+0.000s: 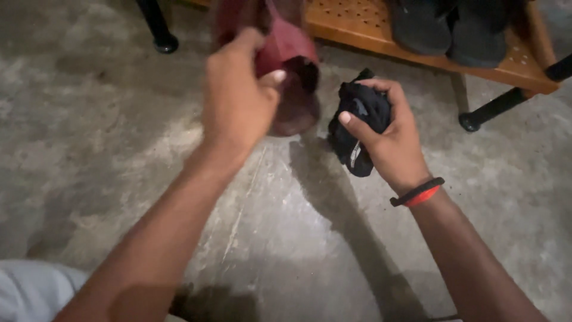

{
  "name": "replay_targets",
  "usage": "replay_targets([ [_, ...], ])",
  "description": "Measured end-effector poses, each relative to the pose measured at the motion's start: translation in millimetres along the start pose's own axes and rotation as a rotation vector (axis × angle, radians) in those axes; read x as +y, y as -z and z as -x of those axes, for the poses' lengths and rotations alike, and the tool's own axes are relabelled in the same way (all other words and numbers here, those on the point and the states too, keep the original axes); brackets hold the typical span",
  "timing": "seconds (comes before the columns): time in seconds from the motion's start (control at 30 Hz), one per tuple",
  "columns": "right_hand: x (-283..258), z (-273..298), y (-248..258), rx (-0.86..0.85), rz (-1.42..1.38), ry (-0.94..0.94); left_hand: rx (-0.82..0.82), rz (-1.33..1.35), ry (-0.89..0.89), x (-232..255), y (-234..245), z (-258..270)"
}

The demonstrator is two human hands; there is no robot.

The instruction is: The person wipes a pair of pink slippers with a dark cloth, then places them on a shoe rack. The person then picks up a pair of brown slippers and wipes them with the same cloth.

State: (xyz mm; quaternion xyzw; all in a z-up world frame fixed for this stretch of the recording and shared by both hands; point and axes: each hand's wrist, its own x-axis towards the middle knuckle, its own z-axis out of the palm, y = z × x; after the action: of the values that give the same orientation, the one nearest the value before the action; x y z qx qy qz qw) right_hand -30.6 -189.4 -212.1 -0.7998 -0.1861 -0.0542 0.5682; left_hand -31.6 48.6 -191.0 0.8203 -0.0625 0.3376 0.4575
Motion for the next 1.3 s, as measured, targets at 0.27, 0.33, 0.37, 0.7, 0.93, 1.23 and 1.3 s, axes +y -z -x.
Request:
replay_targets([
  [0.27,-15,1,-25,0.000,-0.015,-0.189,-0.161,-0.111,0.110,-11,66,-12],
  [0.33,-22,2,-30,-0.060,-0.047,-0.212,-0.169,-0.130,0.158,-13,75,-16],
  [0.37,-24,3,-32,-0.086,-0.076,-0.203,-0.173,-0.139,0.184,-13,77,-17],
  [0.7,-5,12,-38,-0.288,-0.015,-0.170,-0.075,-0.182,0.233,-23,55,-30],
  [0.93,3,12,-39,-0.319,0.063,-0.115,-0.136,-0.284,0.346,-17,60,-34],
  [1.23,19,-4,-6,0.148,0.055,-0.353,-0.193,-0.214,0.128,9,42,-23],
  [1.3,23,-6,-1,0.133,-0.076,-0.253,-0.224,-0.207,0.100,12,35,-20],
])
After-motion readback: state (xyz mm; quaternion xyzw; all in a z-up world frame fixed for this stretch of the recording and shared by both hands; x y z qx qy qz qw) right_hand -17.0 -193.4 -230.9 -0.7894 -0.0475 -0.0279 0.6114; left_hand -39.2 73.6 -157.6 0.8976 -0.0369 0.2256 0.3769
